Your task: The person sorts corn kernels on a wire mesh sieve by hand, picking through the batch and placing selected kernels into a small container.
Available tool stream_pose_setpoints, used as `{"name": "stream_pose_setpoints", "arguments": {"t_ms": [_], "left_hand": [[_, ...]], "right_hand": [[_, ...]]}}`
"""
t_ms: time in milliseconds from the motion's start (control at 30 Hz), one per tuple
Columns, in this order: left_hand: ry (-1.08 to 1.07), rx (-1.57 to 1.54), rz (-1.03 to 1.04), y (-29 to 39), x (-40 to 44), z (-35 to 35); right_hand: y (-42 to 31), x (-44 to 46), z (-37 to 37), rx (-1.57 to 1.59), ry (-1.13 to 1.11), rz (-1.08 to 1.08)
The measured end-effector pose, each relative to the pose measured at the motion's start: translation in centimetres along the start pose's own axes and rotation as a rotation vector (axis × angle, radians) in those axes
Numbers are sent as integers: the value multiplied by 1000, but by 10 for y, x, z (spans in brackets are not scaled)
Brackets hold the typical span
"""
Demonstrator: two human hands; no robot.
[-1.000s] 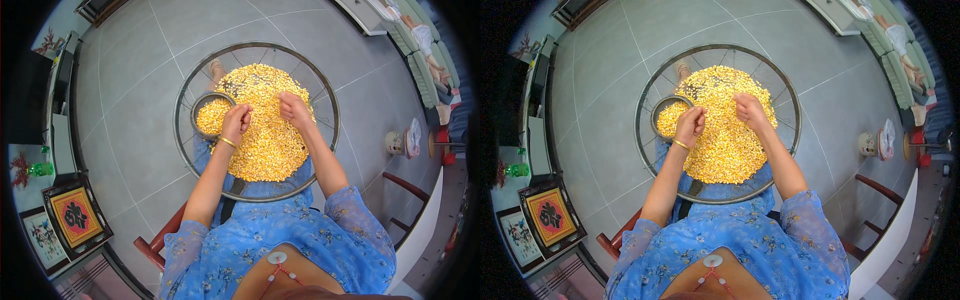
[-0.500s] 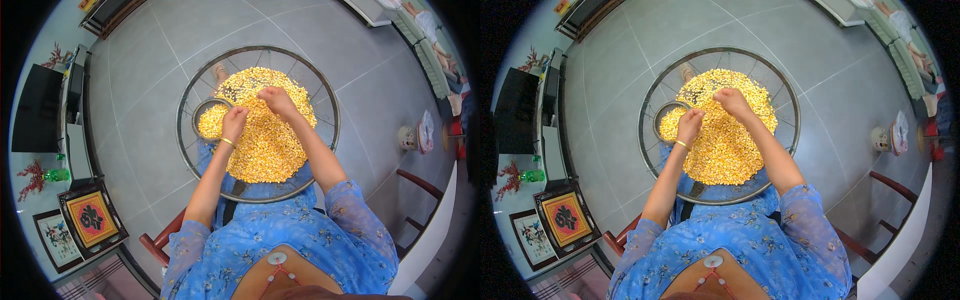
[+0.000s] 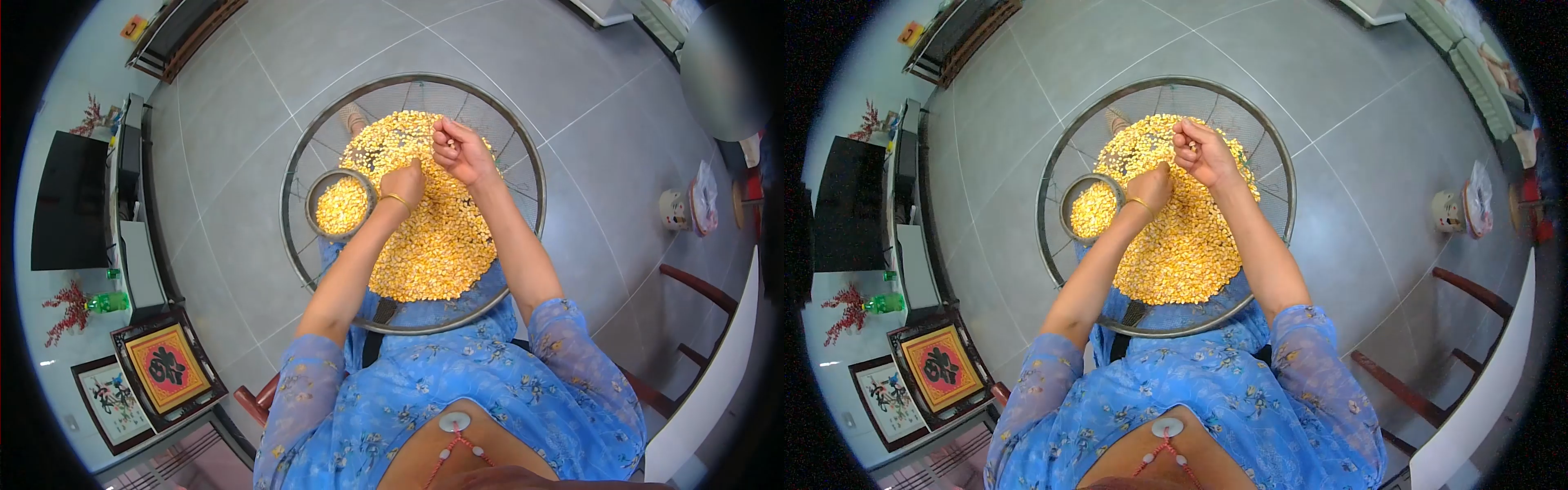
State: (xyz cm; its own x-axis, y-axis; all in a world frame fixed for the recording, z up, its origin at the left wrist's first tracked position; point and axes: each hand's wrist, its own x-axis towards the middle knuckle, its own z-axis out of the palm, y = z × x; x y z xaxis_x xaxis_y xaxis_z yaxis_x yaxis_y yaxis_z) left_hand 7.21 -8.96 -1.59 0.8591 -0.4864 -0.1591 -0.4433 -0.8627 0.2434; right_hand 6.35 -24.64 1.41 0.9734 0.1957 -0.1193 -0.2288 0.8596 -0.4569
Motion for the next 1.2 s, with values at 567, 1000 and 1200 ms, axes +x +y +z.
{"name": "stream_pose_setpoints", "arguments": {"t_ms": [567, 1000, 1200], "left_hand": [[-62, -1818, -356, -30, -54, -13], [69, -2041, -438, -44, -59, -6], [-7, -1814, -348, -55, -57, -3]], "right_hand": [[48, 6, -21, -1737, 300, -204], [68, 7, -34, -1624, 397, -70], [22, -3, 3, -84, 122, 76]]}}
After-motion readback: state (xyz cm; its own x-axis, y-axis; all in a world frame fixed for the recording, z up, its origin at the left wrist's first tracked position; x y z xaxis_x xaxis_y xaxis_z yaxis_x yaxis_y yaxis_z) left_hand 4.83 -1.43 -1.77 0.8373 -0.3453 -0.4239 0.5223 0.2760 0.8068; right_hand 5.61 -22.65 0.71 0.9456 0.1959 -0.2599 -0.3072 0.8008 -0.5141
